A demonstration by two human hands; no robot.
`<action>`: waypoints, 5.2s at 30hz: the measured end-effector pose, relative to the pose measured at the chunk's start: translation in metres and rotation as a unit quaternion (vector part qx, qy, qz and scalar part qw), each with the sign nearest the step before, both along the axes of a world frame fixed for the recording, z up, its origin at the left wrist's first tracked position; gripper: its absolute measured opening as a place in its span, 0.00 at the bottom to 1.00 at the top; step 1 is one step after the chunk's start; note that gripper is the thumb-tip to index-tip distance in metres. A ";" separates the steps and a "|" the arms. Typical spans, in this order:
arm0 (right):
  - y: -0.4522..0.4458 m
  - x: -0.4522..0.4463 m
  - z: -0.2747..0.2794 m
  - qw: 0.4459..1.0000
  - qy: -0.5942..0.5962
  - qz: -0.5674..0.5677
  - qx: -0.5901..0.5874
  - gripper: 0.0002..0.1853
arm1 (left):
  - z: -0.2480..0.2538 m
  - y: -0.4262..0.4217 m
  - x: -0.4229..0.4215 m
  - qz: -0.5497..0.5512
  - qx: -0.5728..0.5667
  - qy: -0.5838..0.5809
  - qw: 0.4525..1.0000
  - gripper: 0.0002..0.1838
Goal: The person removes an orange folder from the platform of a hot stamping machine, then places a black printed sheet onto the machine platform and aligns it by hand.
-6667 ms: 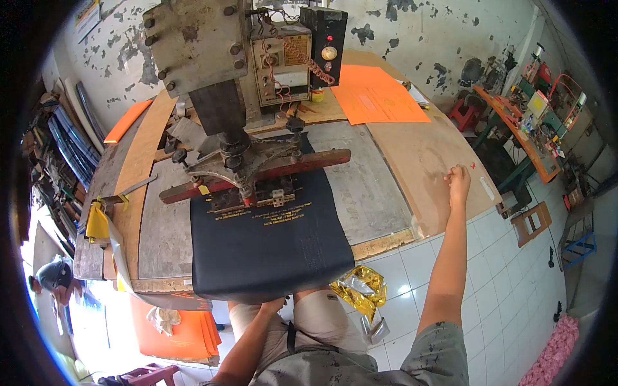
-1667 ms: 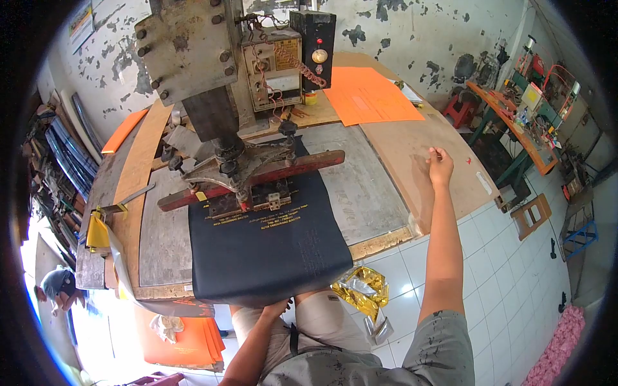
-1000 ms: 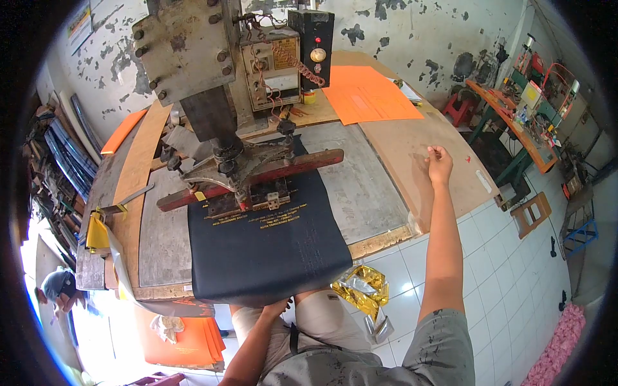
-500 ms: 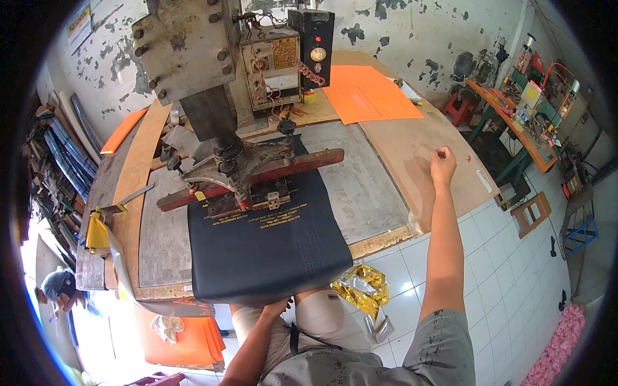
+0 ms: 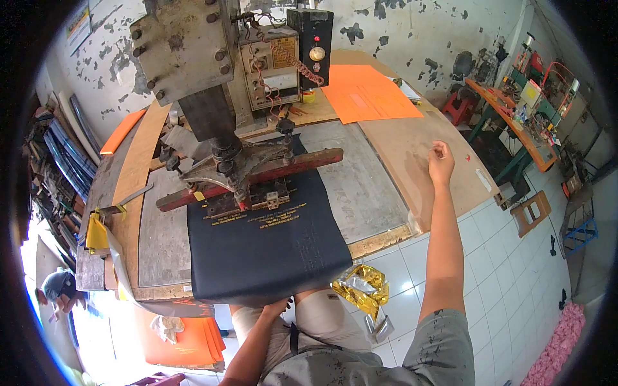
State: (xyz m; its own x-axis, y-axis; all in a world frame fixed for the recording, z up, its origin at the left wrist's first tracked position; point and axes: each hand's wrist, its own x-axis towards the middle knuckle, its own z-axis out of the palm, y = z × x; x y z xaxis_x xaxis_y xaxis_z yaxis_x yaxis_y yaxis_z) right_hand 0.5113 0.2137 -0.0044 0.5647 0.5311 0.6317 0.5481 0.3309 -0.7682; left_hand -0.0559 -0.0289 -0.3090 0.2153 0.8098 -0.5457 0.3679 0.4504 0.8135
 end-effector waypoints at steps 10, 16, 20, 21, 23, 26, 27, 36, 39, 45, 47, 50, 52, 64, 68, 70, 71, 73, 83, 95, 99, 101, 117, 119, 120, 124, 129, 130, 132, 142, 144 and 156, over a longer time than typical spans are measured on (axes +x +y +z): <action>0.000 0.008 -0.004 0.994 -0.017 -0.011 -0.104 0.06 | 0.008 0.000 0.000 -0.004 -0.002 -0.008 1.000 0.23; 0.010 0.024 -0.017 0.997 -0.037 -0.009 -0.068 0.07 | 0.002 0.001 0.001 -0.001 0.004 -0.016 1.000 0.23; 0.009 0.023 -0.017 0.997 -0.035 0.008 -0.075 0.07 | -0.001 0.001 0.000 -0.002 0.017 -0.012 1.000 0.22; 0.008 0.023 -0.017 0.996 -0.033 0.010 -0.087 0.07 | -0.002 0.000 0.000 -0.002 0.023 -0.012 1.000 0.22; 0.006 0.019 -0.013 0.996 -0.024 0.011 -0.086 0.07 | -0.002 0.001 0.000 -0.001 0.025 -0.011 1.000 0.22; 0.001 0.011 -0.005 0.995 -0.010 0.017 -0.100 0.08 | -0.006 0.000 -0.001 0.000 0.021 -0.010 1.000 0.20; -0.001 0.007 -0.002 0.994 -0.005 0.020 -0.107 0.08 | -0.008 0.000 -0.002 0.001 0.020 -0.008 1.000 0.19; -0.135 -0.157 0.054 0.856 0.308 0.404 -0.094 0.15 | 0.129 -0.093 -0.024 -0.203 0.124 0.138 0.962 0.27; -0.204 -0.229 0.048 0.734 0.416 0.521 -0.131 0.13 | 0.128 -0.129 -0.038 -0.276 0.268 0.201 0.901 0.30; -0.254 -0.308 0.037 0.623 0.511 0.584 -0.099 0.12 | 0.301 -0.106 -0.019 -0.219 0.248 0.073 0.941 0.21; -0.265 -0.325 0.037 0.606 0.517 0.596 -0.102 0.12 | 0.353 -0.093 -0.009 -0.128 0.338 0.059 0.931 0.16; -0.280 -0.345 0.044 0.580 0.531 0.609 -0.106 0.12 | 0.384 -0.066 0.010 0.031 0.509 0.015 0.860 0.14; -0.287 -0.355 0.046 0.575 0.531 0.613 -0.106 0.13 | 0.397 -0.053 0.021 0.091 0.577 -0.011 0.811 0.14; -0.291 -0.373 0.040 0.725 0.373 0.577 -0.051 0.10 | 0.394 -0.043 0.038 0.098 0.604 -0.045 0.790 0.10; -0.293 -0.373 0.038 0.805 0.252 0.536 -0.043 0.10 | 0.384 -0.045 0.035 0.104 0.628 -0.007 0.771 0.10; -0.297 -0.374 0.039 0.843 0.191 0.503 -0.029 0.10 | 0.386 -0.049 0.032 0.098 0.616 0.003 0.782 0.10; -0.299 -0.375 0.039 0.860 0.159 0.485 -0.021 0.10 | 0.386 -0.051 0.029 0.087 0.612 0.008 0.786 0.11; -0.306 -0.374 0.038 0.876 0.112 0.468 -0.030 0.10 | 0.387 -0.056 0.024 0.065 0.602 0.017 0.795 0.13; -0.325 -0.374 0.033 0.846 0.061 0.525 -0.074 0.13 | 0.369 -0.073 0.005 0.032 0.620 0.040 0.783 0.14; -0.340 -0.379 0.026 0.844 0.005 0.532 -0.073 0.14 | 0.348 -0.088 -0.002 0.020 0.614 0.034 0.788 0.15; -0.345 -0.378 0.027 0.837 0.031 0.536 -0.110 0.16 | 0.342 -0.093 -0.002 0.015 0.613 0.016 0.790 0.13; -0.343 -0.379 0.029 0.834 0.055 0.533 -0.132 0.18 | 0.342 -0.095 -0.002 0.016 0.611 0.008 0.791 0.12; -0.262 -0.318 -0.020 0.888 -0.405 0.182 -0.120 0.22 | 0.296 -0.043 -0.058 0.024 0.572 0.397 0.717 0.30; -0.263 -0.315 -0.024 0.896 -0.398 0.174 -0.093 0.19 | 0.289 -0.048 -0.059 0.036 0.590 0.387 0.708 0.25; -0.264 -0.315 -0.023 0.900 -0.391 0.172 -0.085 0.17 | 0.287 -0.050 -0.060 0.042 0.598 0.383 0.703 0.23; -0.270 -0.309 -0.029 0.906 -0.382 0.173 -0.057 0.15 | 0.287 -0.054 -0.064 0.047 0.644 0.379 0.663 0.18; -0.289 -0.303 -0.022 0.906 -0.366 0.200 -0.072 0.14 | 0.291 -0.077 -0.066 0.031 0.654 0.352 0.669 0.18; -0.293 -0.301 -0.023 0.906 -0.363 0.205 -0.070 0.14 | 0.293 -0.083 -0.064 0.026 0.648 0.353 0.674 0.17; -0.298 -0.297 -0.026 0.907 -0.356 0.215 -0.067 0.15 | 0.295 -0.095 -0.062 0.022 0.628 0.350 0.694 0.18; -0.306 -0.290 -0.034 0.900 -0.330 0.275 -0.077 0.12 | 0.337 -0.062 -0.060 -0.009 0.570 0.302 0.764 0.20; -0.304 -0.288 -0.035 0.900 -0.301 0.304 -0.082 0.12 | 0.344 -0.031 -0.053 0.000 0.565 0.300 0.768 0.24; -0.300 -0.275 -0.044 0.880 -0.329 0.317 -0.130 0.12 | 0.333 0.018 -0.034 -0.016 0.436 0.368 0.821 0.39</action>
State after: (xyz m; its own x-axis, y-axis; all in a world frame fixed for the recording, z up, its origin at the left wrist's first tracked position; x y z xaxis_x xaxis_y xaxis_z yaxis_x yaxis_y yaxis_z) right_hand 0.2362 -0.0864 -0.0480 -0.3399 0.7827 0.5213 0.6711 0.5902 -0.4485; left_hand -0.0898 -0.0108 0.0237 0.1170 0.9619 0.2470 0.9045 -0.2059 0.3734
